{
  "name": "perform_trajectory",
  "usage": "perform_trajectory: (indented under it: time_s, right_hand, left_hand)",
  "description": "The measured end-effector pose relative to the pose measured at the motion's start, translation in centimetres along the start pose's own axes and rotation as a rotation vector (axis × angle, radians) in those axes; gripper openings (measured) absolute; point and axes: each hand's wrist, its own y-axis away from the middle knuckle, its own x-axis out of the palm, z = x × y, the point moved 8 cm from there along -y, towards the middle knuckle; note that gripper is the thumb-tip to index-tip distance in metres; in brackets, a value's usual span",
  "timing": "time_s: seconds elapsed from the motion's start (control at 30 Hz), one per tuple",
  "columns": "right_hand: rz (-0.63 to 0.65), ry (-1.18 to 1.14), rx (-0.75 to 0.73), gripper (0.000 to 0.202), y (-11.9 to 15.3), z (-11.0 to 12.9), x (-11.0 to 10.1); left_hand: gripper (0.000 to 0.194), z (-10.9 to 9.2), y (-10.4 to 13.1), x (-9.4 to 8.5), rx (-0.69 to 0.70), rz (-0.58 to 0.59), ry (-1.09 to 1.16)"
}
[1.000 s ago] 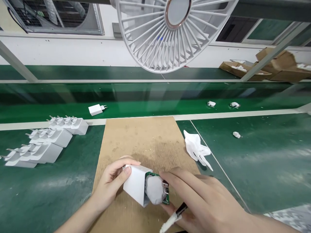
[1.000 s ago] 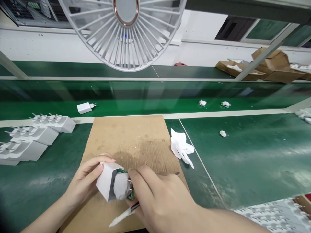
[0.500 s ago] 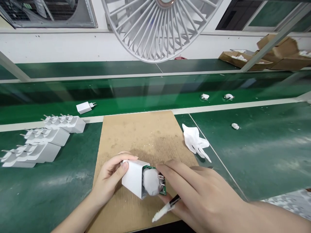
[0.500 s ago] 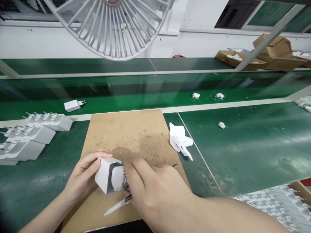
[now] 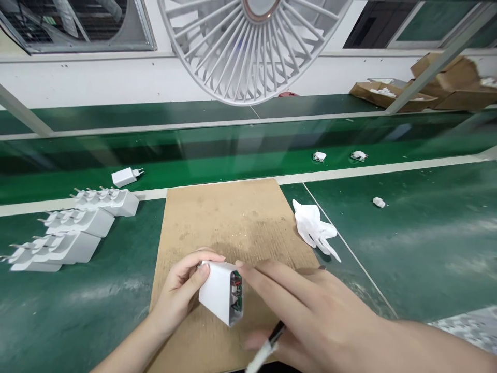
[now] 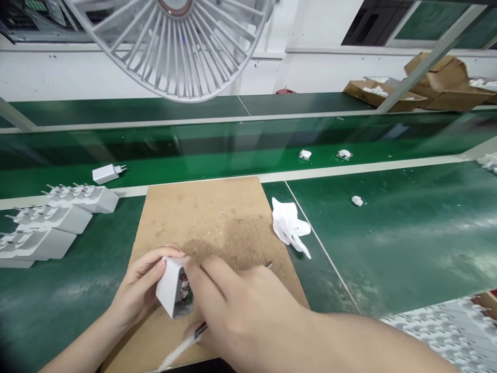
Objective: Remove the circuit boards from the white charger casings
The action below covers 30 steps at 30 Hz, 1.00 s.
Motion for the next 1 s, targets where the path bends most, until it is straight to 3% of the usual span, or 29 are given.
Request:
perform_trajectory:
  time_s: [0.13,0.2,0.3,0.4,0.47,0.53,0.6,0.73,0.8,0.9,0.93,1.0]
  right_hand:
    - [0.260,-0.207,-0.004,0.067,-0.7,-1.4,1.7]
    - [0.319,-0.311,-0.061,0.055,-1.1,-1.3,2.7]
    - [0.212,-0.369,-0.075,0.028,-1.5,-1.4,3.4]
    - [0.020,-0.271,-0.020,0.025,-1.3,-1.7,3.2]
    - [-0.060,-0.202,-0.011,0.025,-1.2,-1.6,3.2]
    - [-0.104,-0.177,-0.020,0.025,-1.2,-1.2,3.4]
    - [-0.123,-0.190,-0.032,0.028,-1.3,-0.8,3.5]
    - [0.003,-0.351,0.025,0.035,-1.8,-1.0,3.5]
    - [0.063,-0.491,0.061,0.035,-1.8,-1.4,2.6]
    - [-0.122,-0.570,0.162,0.034,-1.6,-3.2,-0.6]
    - [-0.202,-0.541,0.204,0.041,-1.2,-3.8,-1.6]
    - [-0.230,-0.344,0.195,0.054,-0.7,-3.8,-2.7]
  left_hand:
    - [0.022,1.3,0.1,1.2,-0.149,0.054,0.184]
    - [0.023,1.3,0.1,1.9,-0.177,0.109,0.199]
    - [0.029,0.2,0.0,1.2,-0.094,0.091,-0.037]
    - [0.045,-2.7,0.5,-0.5,0.172,-0.067,-0.377]
    - [0.058,-3.6,1.2,0.0,0.261,-0.009,-0.424]
    - [0.065,-3.4,1.7,1.3,0.242,0.133,-0.354]
    - [0.058,-2.8,2.0,2.1,0.176,0.190,-0.279]
    - [0.035,-2.2,1.7,2.3,0.134,0.143,-0.136]
    - [0.033,-2.3,1.5,2.2,0.153,0.114,-0.086]
    - [0.033,-2.1,1.3,2.1,0.130,0.100,-0.086]
    - [0.033,-1.9,1.3,2.1,0.116,0.103,-0.082]
    - [0.039,-1.5,1.4,2.3,0.085,0.111,-0.043]
